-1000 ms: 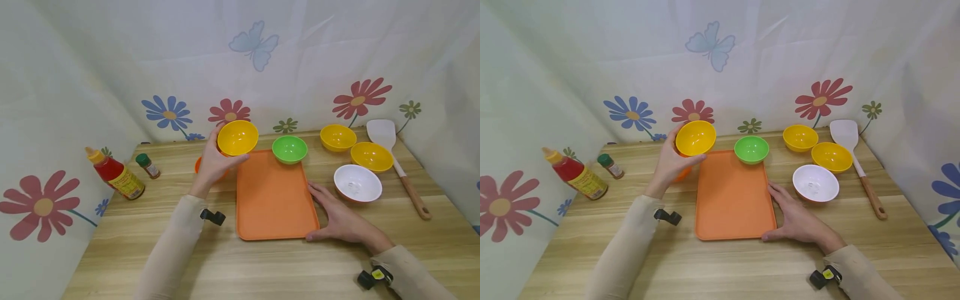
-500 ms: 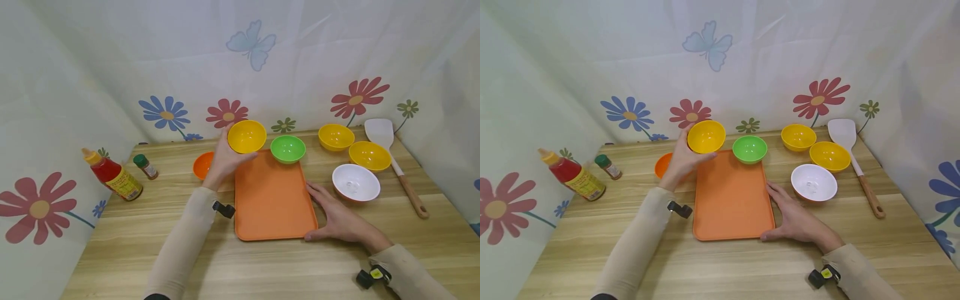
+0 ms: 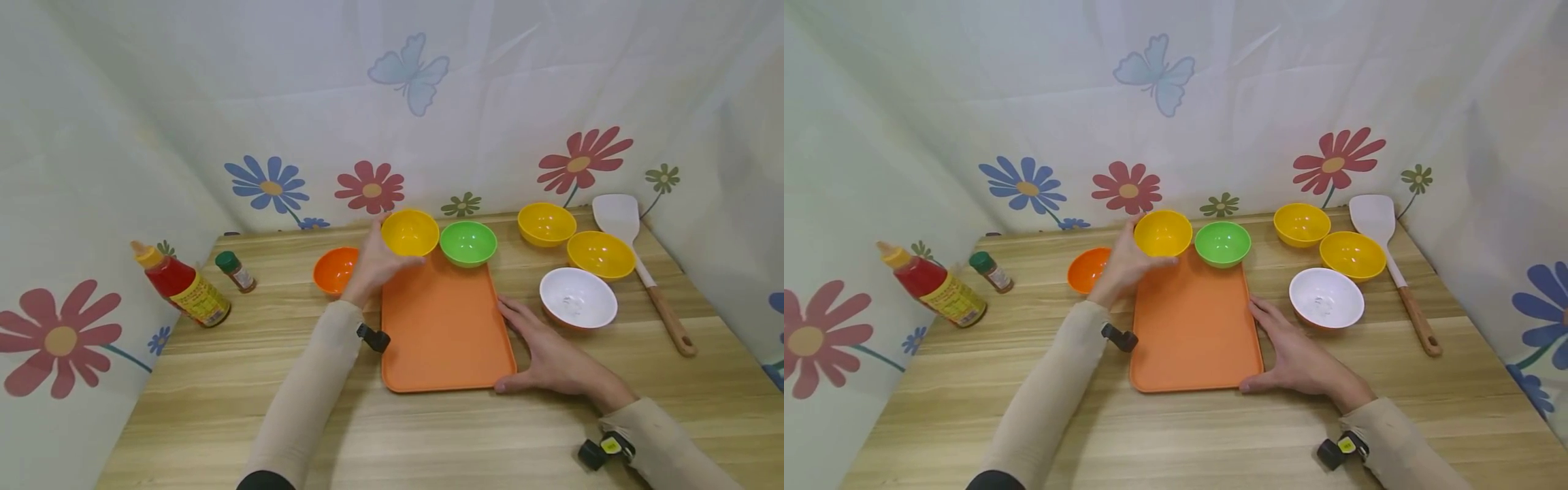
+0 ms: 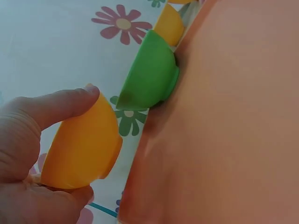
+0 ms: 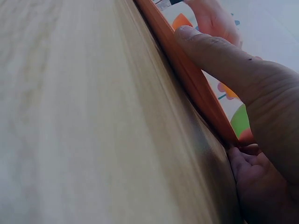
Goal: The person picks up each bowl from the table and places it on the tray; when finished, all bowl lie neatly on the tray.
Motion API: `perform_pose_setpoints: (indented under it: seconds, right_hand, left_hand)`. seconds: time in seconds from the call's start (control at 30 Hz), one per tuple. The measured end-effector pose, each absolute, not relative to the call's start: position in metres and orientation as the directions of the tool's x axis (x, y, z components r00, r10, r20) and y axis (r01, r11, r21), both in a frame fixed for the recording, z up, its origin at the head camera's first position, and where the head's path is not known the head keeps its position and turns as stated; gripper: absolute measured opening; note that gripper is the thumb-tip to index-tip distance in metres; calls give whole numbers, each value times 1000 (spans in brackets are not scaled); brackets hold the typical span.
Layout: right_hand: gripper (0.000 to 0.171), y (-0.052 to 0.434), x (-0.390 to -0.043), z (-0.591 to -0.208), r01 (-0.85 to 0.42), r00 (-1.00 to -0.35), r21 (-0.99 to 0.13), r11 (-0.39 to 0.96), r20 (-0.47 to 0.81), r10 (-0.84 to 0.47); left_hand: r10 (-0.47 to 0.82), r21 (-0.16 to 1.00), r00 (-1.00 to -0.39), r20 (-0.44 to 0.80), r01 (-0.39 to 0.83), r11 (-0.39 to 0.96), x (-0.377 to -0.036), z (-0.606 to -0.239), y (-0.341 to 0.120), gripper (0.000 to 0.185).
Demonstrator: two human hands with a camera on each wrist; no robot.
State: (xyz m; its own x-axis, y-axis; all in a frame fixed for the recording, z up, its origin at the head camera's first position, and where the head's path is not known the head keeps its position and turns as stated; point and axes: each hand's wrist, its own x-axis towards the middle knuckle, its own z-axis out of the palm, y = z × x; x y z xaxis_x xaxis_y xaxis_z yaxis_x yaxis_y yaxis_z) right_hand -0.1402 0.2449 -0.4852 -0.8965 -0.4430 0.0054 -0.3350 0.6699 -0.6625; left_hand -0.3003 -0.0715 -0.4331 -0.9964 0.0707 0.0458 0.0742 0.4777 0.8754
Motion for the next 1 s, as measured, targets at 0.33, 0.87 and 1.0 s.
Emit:
perform_pose_setpoints:
  seconds: [0.33,0.87,1.0]
  right_hand:
    - [137,244,-141,-485,-325,-898,-666,672,-5,-440]
    - [137,244,-142,-485,-321,-898,-664,676,-13,-440]
    - [137,244,-142,-486,-326,-897,-662,675,-9,-442]
  left_hand:
    - [77,857,-996,-33,11,515,-305,-446,-67,117]
    - [78,789,-997,-3,46,613,-309,-454,-60,123]
    - [79,758,-997,4,54,650,-308,-451,-58,130]
